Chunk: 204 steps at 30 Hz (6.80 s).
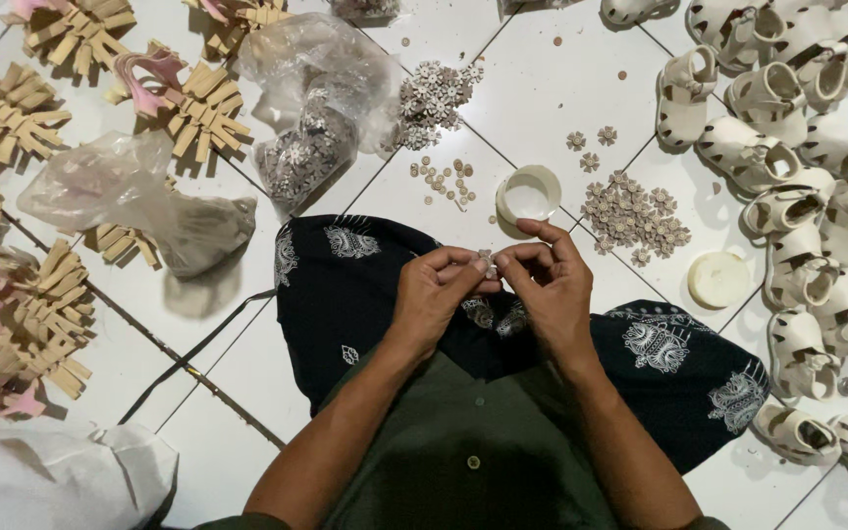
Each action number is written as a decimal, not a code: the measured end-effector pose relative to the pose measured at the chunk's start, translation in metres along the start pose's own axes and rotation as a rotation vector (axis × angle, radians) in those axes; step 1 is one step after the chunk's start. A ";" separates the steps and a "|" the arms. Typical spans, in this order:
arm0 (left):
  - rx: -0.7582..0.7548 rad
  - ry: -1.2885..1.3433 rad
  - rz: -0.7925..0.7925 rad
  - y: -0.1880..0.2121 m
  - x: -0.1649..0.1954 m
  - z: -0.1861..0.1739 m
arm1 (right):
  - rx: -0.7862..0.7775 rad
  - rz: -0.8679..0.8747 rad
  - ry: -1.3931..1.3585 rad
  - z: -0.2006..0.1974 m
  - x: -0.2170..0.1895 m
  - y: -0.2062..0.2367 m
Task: The person sits on the floor and assembles small flower-shaped wooden pieces by inserting a pin into the center of each piece. They repeatedly pick up a piece, insert a pin, and place the assembled unit on the floor.
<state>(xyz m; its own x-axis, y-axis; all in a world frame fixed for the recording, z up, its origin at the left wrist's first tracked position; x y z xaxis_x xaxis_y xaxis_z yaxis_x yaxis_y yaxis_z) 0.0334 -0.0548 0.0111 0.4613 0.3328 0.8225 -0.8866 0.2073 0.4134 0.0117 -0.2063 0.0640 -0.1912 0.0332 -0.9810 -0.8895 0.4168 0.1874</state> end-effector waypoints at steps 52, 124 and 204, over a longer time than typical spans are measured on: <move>-0.161 -0.056 0.012 0.001 -0.001 0.015 | -0.036 0.023 -0.033 -0.009 0.017 -0.004; 0.158 -0.234 -0.113 -0.033 -0.030 -0.070 | 0.206 0.053 0.513 -0.068 0.123 -0.167; 0.148 -0.262 -0.043 -0.103 -0.002 -0.057 | -0.033 0.196 0.315 0.065 0.078 -0.181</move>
<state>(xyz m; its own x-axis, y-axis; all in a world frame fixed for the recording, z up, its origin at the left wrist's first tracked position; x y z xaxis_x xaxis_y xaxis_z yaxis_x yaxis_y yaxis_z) 0.1261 -0.0244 -0.0555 0.4914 0.0742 0.8678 -0.8705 0.0729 0.4867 0.1843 -0.2202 -0.0501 -0.4729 -0.1735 -0.8639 -0.8351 0.4009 0.3766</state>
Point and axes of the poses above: each hand's wrist, its own y-axis away from the middle knuckle, its own z-axis out of the palm, x = y × z, the point moved 7 cm from there along -y, towards the middle knuckle, and after that the axes turned 10 degrees about x, right-handed, at the moved point
